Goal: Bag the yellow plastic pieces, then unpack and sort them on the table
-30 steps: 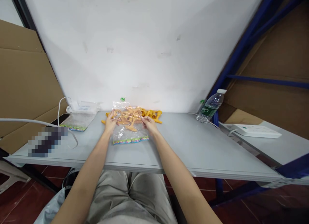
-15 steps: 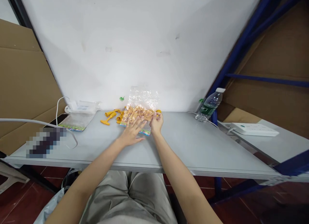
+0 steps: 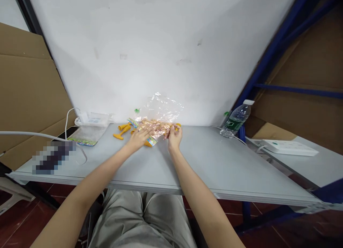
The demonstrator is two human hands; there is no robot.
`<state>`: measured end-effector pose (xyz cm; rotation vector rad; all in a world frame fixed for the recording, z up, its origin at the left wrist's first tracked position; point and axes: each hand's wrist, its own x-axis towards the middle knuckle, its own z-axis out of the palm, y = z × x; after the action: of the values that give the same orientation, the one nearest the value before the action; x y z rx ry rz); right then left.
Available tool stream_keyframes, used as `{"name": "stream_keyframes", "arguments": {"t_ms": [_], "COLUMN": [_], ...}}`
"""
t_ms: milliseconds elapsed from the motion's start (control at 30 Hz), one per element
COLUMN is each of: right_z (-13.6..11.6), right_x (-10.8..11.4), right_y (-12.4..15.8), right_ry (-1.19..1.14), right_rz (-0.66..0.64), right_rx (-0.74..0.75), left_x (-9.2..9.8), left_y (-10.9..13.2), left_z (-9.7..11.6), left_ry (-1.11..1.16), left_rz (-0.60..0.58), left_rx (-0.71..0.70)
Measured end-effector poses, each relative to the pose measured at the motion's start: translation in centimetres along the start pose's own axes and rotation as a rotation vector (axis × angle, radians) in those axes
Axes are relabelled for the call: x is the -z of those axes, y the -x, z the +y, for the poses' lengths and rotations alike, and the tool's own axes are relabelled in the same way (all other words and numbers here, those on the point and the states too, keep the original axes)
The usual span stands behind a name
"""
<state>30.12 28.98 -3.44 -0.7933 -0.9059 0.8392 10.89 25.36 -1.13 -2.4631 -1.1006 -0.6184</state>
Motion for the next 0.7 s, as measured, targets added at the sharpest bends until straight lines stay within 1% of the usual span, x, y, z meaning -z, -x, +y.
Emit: {"name": "stream_keyframes", "arguments": {"t_ms": [100,167,267,300,367,433,533,633,700], "right_z": [-0.5,-0.5,-0.4,-0.3,-0.2,-0.1,0.0,0.2,0.4], "right_x": [-0.2,-0.2,-0.2,-0.2,-0.3,-0.4,-0.4,-0.5,-0.5], "right_y": [0.3,0.3,0.3,0.4,0.4,0.6,0.7,0.7,0.7], "right_ry": [-0.021,-0.005,0.020,0.025,0.031,0.037,0.052,0.062,0.066], "right_rz": [-0.043,-0.045,-0.040,-0.044,-0.061,-0.084,-0.098,-0.095,-0.098], "right_rx": [-0.026,-0.045,-0.060,-0.065,-0.071,-0.073,-0.072,-0.078,-0.082], "left_x": [3.4,6.1,10.0,11.0,12.3,12.7,12.0,10.2,9.0], "left_y": [0.8,2.1,5.4,6.7,9.4,12.0,14.8,16.2,16.4], "left_z": [-4.2,-7.3,-11.2,-12.3,-14.1,-15.4,-16.5,-16.9,-17.0], "left_ry": [0.015,-0.004,-0.114,-0.152,-0.199,-0.220,-0.218,-0.142,-0.077], "left_rz": [0.006,0.015,-0.015,-0.039,-0.133,-0.263,-0.456,-0.616,-0.658], "left_rx": [0.135,0.249,0.431,0.485,0.557,0.594,0.680,0.795,0.873]}}
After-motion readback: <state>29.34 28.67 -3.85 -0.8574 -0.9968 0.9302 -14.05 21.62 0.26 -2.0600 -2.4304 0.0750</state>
